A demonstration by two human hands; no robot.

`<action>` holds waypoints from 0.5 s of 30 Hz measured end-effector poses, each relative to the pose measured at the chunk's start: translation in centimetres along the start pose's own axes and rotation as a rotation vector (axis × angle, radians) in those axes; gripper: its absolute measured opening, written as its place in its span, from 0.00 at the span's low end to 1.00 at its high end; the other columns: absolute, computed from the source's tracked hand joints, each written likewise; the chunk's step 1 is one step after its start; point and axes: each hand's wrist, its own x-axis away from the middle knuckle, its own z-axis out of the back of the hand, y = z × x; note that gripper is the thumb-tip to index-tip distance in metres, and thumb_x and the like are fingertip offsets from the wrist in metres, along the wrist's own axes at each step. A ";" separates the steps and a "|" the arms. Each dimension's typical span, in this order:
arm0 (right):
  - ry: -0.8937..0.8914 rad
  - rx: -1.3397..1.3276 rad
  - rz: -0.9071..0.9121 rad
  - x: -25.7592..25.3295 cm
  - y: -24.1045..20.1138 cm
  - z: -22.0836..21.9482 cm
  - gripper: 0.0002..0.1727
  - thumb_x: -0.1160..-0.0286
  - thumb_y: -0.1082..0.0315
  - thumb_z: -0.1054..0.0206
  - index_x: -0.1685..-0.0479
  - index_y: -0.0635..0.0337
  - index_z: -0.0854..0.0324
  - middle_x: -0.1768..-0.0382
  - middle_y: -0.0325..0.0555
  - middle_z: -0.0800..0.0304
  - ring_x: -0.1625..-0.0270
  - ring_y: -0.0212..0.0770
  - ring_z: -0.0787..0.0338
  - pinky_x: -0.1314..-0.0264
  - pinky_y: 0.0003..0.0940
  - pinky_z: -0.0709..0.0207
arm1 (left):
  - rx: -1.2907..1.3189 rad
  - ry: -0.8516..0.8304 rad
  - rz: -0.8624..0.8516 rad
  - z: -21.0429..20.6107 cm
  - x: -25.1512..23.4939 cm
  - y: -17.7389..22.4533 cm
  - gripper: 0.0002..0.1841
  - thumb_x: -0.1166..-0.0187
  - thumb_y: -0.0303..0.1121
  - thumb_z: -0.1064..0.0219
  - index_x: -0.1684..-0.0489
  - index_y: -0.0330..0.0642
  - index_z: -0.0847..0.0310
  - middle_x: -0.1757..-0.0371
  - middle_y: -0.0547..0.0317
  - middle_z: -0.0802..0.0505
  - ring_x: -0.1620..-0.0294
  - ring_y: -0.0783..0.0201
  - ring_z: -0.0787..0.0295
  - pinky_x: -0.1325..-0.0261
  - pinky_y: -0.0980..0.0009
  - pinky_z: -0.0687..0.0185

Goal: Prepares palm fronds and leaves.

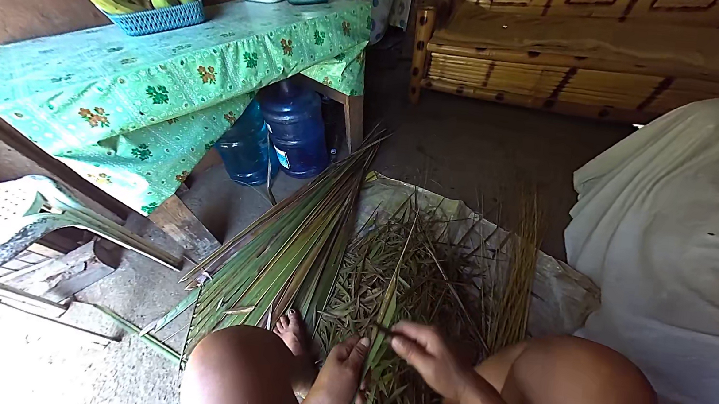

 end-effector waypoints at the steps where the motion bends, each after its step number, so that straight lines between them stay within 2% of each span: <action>1: -0.026 0.098 0.066 0.3 0.0 -0.7 0.22 0.15 0.54 0.45 0.58 0.63 0.12 0.74 0.44 0.16 0.71 0.36 0.19 0.65 0.38 0.25 | -0.001 0.002 -0.007 0.0 -0.1 0.0 0.15 0.04 0.34 0.57 0.57 0.42 0.25 0.86 0.69 0.25 0.90 0.77 0.31 0.86 0.83 0.33; 4: 0.089 0.332 0.131 0.0 0.7 -1.0 0.24 0.15 0.51 0.45 0.63 0.62 0.12 0.71 0.50 0.11 0.66 0.46 0.10 0.62 0.49 0.17 | 0.008 -0.028 0.002 -0.1 0.2 -0.1 0.16 0.04 0.36 0.57 0.59 0.43 0.25 0.87 0.70 0.27 0.91 0.78 0.35 0.87 0.83 0.36; 6: 0.131 0.389 0.024 -1.1 1.1 0.4 0.23 0.15 0.54 0.44 0.62 0.65 0.13 0.68 0.54 0.11 0.62 0.52 0.09 0.58 0.55 0.19 | 0.017 -0.046 0.019 -0.2 0.6 -0.4 0.15 0.04 0.36 0.58 0.59 0.43 0.27 0.87 0.70 0.29 0.92 0.78 0.36 0.88 0.83 0.38; 8: 0.132 0.402 -0.101 -2.3 1.7 2.0 0.22 0.13 0.55 0.45 0.54 0.66 0.13 0.63 0.57 0.10 0.57 0.56 0.09 0.51 0.59 0.19 | 0.020 -0.048 0.019 -0.1 0.6 -0.5 0.15 0.04 0.35 0.57 0.60 0.44 0.27 0.88 0.70 0.30 0.92 0.78 0.37 0.88 0.83 0.38; 10: 0.192 0.361 -0.207 -3.1 2.2 3.4 0.22 0.10 0.55 0.46 0.46 0.65 0.13 0.60 0.58 0.09 0.53 0.56 0.09 0.46 0.60 0.21 | 0.008 -0.057 0.016 0.0 0.7 -0.5 0.15 0.05 0.35 0.57 0.61 0.44 0.27 0.88 0.70 0.30 0.92 0.78 0.38 0.88 0.83 0.39; 12: 0.242 0.344 -0.233 -3.3 2.1 3.9 0.22 0.09 0.55 0.46 0.45 0.64 0.13 0.59 0.57 0.09 0.53 0.55 0.09 0.45 0.59 0.21 | -0.014 -0.054 0.016 0.1 0.6 -0.6 0.15 0.05 0.35 0.57 0.61 0.44 0.27 0.88 0.70 0.30 0.92 0.78 0.38 0.88 0.83 0.40; 15: 0.264 0.359 -0.196 -2.8 1.6 3.2 0.22 0.10 0.54 0.47 0.49 0.63 0.13 0.66 0.53 0.11 0.60 0.51 0.12 0.53 0.55 0.22 | -0.023 -0.061 0.027 0.1 0.4 -0.3 0.16 0.04 0.35 0.57 0.62 0.44 0.27 0.88 0.70 0.31 0.92 0.77 0.38 0.88 0.83 0.39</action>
